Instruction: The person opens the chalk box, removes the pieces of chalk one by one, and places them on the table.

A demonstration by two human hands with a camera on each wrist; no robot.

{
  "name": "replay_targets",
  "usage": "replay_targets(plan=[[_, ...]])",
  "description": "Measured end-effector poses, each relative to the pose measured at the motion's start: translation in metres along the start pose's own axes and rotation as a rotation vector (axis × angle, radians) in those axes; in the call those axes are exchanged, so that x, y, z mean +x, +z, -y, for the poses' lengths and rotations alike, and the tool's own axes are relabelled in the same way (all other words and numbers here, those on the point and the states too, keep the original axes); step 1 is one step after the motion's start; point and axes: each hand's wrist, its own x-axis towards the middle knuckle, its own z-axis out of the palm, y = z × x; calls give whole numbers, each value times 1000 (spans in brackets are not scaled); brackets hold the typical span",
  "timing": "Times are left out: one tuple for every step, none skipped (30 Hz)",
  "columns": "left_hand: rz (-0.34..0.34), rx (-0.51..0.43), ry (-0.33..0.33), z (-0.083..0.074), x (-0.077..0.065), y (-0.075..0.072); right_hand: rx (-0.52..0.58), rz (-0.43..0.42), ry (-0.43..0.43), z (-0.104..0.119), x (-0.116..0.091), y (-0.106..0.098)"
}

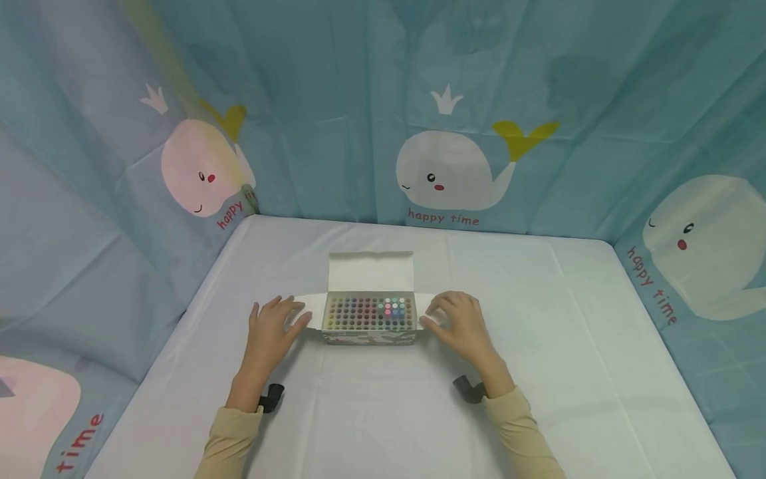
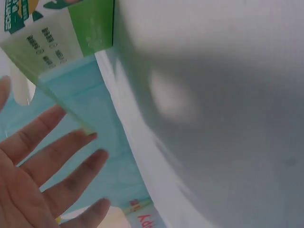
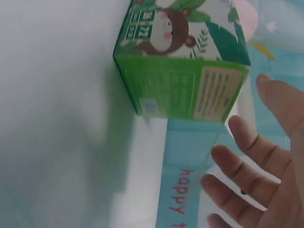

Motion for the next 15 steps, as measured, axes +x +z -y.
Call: replay_targets(plan=[[48,-4,-23,-1,-1,1,12,17,24,2,0,1],[93,-18,-53,-3,-1,1,27,35,46,3,0,3],[133,-33,-81,-4,-2,2,48,55,70,5,0,4],[168,-44,-101,-6,-2,3,68,77,95,6,0,6],[198,-59,-121,-8,-2,4,89,98,113,7,0,7],[221,-71,-140,-9,-2,5,114,119,133,7,0,9],[238,-87,-151,-11,-2,6,140,136,149,7,0,10],[250,-107,-162,-12,-1,7,164,151,162,7,0,12],[259,-125,-166,-13,-1,8,191,166,177,7,0,13],[267,-142,-170,-14,0,9,220,182,187,6,0,14],[270,-161,-179,-14,1,10,250,202,195,6,0,15],[271,-177,-187,-15,1,11,278,222,205,5,0,16],[275,-193,-190,-16,1,12,304,244,210,5,0,17],[281,-211,-197,-17,2,12,328,265,219,5,0,17],[287,-227,-205,-17,2,13,352,287,229,5,1,18]])
